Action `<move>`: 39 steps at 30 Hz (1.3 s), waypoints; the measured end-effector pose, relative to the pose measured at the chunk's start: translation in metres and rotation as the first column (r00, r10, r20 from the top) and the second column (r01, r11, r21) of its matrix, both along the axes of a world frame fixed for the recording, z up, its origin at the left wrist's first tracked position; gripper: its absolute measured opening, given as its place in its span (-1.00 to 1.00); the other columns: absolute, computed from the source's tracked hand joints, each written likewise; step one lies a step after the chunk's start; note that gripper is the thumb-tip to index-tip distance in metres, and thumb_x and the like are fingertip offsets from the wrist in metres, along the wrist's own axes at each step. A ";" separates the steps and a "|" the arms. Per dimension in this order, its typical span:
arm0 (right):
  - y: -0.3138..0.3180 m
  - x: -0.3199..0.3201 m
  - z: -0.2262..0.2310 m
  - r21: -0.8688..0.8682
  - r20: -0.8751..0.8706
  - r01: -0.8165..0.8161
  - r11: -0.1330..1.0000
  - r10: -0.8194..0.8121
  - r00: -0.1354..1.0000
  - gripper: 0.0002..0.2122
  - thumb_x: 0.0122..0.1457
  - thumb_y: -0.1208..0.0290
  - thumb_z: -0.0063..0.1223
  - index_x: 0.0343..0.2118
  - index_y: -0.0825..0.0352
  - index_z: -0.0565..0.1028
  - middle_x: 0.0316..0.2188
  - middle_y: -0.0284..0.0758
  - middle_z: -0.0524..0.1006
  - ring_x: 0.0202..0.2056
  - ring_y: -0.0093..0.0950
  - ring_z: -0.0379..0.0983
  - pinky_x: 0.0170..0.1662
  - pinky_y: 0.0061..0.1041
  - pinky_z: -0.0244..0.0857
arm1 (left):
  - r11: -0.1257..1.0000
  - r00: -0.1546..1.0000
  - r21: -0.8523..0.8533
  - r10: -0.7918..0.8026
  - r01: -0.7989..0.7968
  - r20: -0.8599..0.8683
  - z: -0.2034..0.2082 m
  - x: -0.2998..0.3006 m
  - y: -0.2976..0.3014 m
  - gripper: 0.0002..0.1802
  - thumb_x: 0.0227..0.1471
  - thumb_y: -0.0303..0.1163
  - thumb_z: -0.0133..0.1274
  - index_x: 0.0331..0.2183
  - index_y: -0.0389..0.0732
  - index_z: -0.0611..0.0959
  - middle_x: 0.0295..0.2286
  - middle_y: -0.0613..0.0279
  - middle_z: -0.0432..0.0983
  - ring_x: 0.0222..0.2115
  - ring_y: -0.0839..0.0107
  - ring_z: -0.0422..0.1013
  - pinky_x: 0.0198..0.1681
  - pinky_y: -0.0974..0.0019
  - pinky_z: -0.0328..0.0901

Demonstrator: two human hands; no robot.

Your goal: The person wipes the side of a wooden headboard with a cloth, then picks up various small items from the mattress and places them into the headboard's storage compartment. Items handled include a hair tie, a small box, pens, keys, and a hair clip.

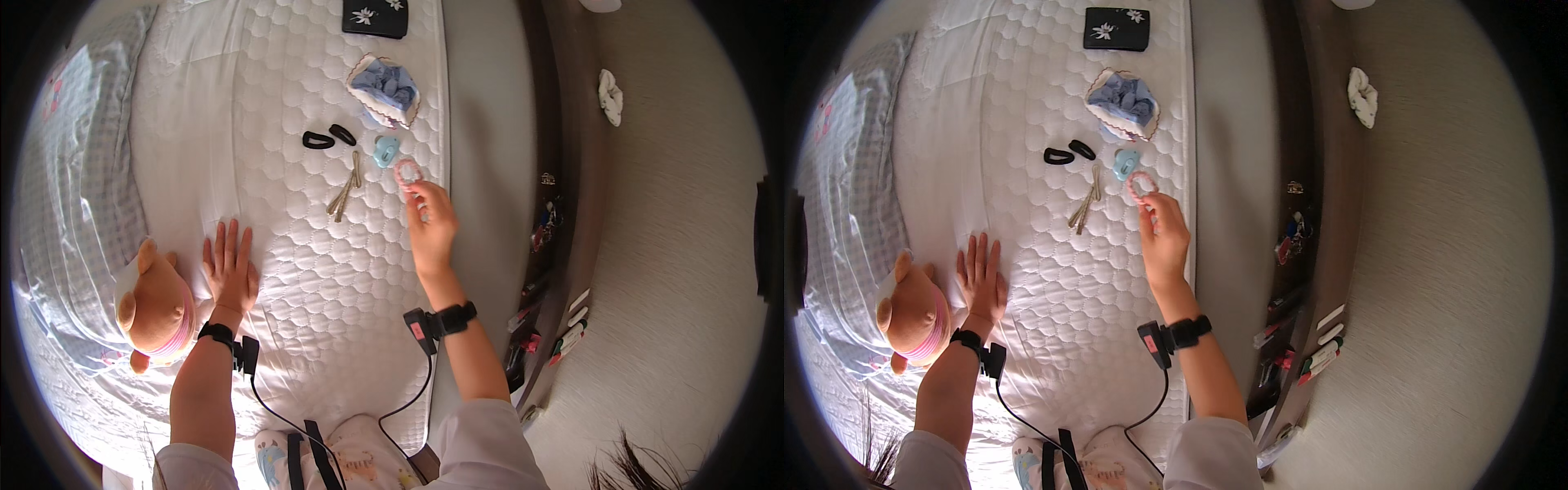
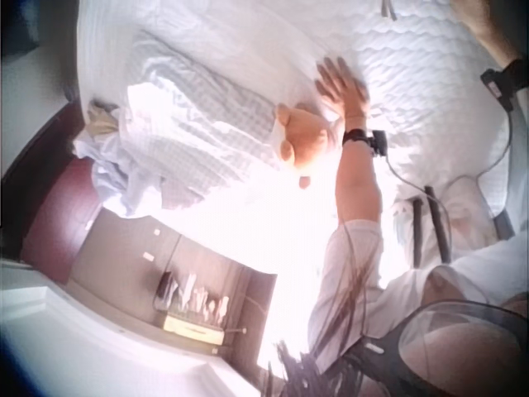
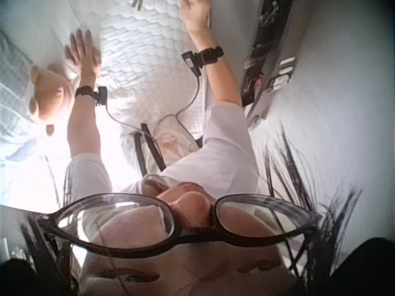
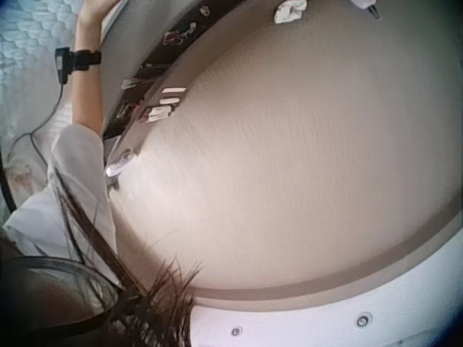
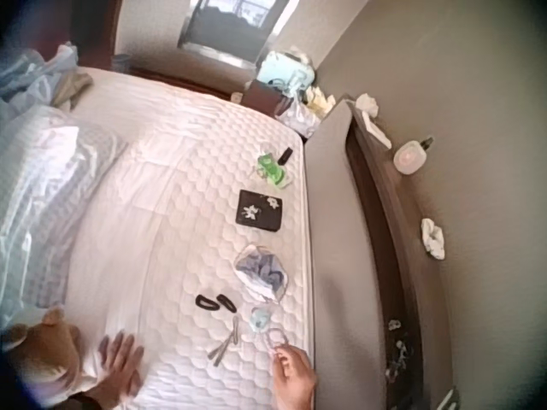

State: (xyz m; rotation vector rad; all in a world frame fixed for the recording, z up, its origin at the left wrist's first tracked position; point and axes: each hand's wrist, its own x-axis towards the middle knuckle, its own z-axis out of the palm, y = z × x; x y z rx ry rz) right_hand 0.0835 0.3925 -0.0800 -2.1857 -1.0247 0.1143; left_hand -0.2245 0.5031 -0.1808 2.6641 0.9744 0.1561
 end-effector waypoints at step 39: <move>-0.051 0.157 0.093 -0.063 0.055 0.487 0.871 -0.484 0.873 -0.64 0.30 0.40 -0.34 0.06 0.47 0.35 0.10 -0.16 0.38 0.13 -0.32 0.27 0.19 -0.46 0.07 | 1.000 1.000 0.008 -0.007 0.007 0.021 -0.002 -0.002 0.001 -0.36 0.02 -0.31 -0.27 0.19 -0.14 0.28 0.25 0.10 -0.01 0.29 0.12 -0.13 0.28 -0.08 -0.28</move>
